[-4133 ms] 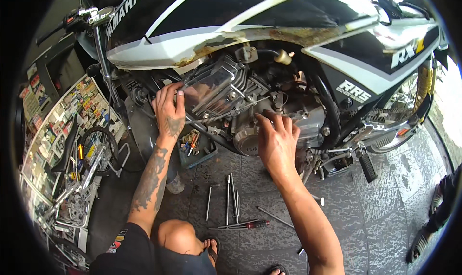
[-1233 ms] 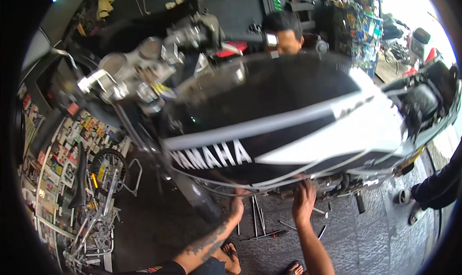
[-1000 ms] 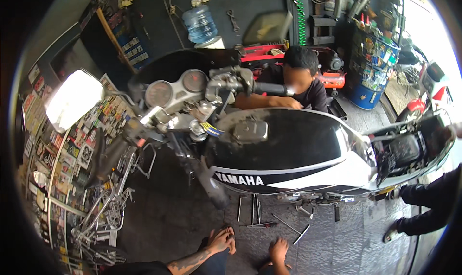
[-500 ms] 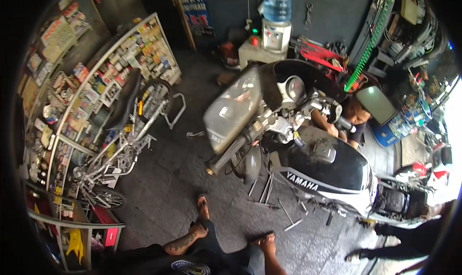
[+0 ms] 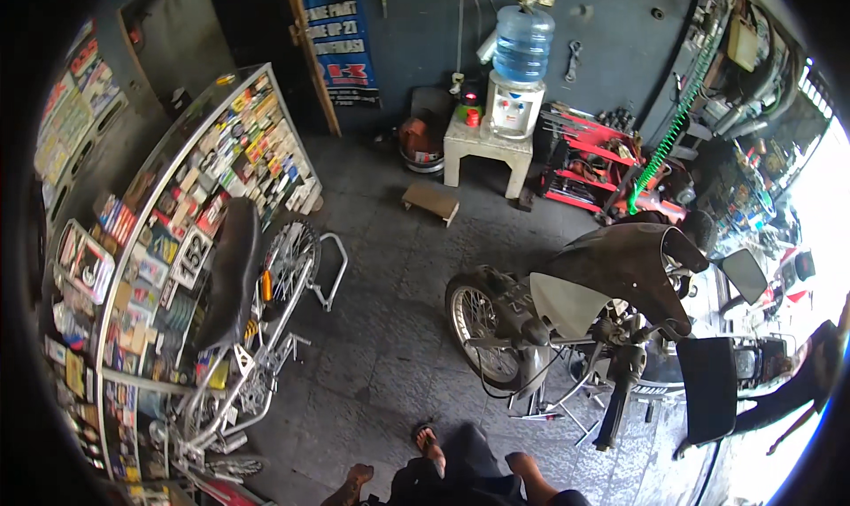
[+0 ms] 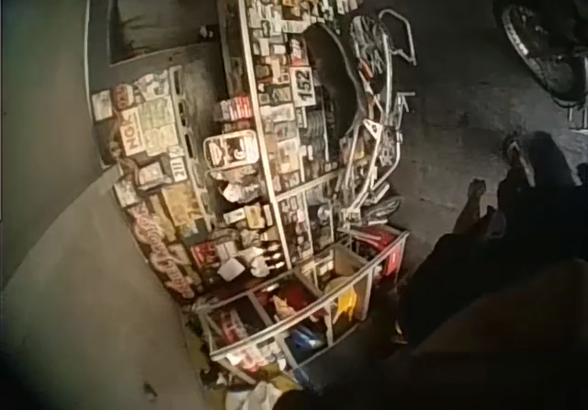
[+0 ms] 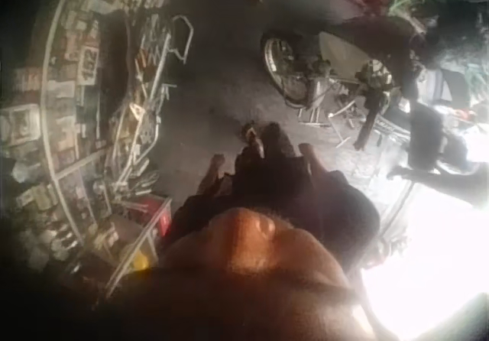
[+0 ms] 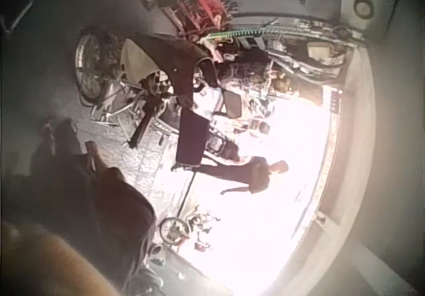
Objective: The person uses a T-wrench and a screwdriver to unfasten and adjust components on a motorcycle, then holds the engine cylinder by hand.
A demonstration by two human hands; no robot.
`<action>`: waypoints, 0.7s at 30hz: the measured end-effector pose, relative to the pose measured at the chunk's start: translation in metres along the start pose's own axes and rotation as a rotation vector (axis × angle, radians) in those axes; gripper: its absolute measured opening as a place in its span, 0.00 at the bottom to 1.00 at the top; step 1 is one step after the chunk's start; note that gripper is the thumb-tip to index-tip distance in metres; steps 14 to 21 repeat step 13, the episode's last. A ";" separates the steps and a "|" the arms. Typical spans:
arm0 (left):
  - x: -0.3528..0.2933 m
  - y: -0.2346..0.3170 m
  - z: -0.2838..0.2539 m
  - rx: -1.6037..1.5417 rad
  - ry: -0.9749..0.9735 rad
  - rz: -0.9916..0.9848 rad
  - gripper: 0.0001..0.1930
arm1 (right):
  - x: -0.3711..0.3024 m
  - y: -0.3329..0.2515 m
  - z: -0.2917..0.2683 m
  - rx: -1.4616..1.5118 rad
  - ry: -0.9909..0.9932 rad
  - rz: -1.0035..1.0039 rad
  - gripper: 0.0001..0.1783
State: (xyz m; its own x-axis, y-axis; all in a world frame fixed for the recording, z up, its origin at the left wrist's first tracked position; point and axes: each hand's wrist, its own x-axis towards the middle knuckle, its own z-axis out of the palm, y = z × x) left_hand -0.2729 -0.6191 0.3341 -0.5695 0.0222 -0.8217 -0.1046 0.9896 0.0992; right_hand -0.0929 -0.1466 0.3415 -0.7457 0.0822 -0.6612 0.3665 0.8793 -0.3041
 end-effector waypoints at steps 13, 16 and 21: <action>0.167 0.116 -0.275 -0.894 -0.483 0.279 0.22 | 0.238 -0.113 -0.041 0.488 -0.490 0.131 0.21; 0.167 0.116 -0.275 -0.894 -0.483 0.279 0.22 | 0.238 -0.113 -0.041 0.488 -0.490 0.131 0.21; 0.167 0.116 -0.275 -0.894 -0.483 0.279 0.22 | 0.238 -0.113 -0.041 0.488 -0.490 0.131 0.21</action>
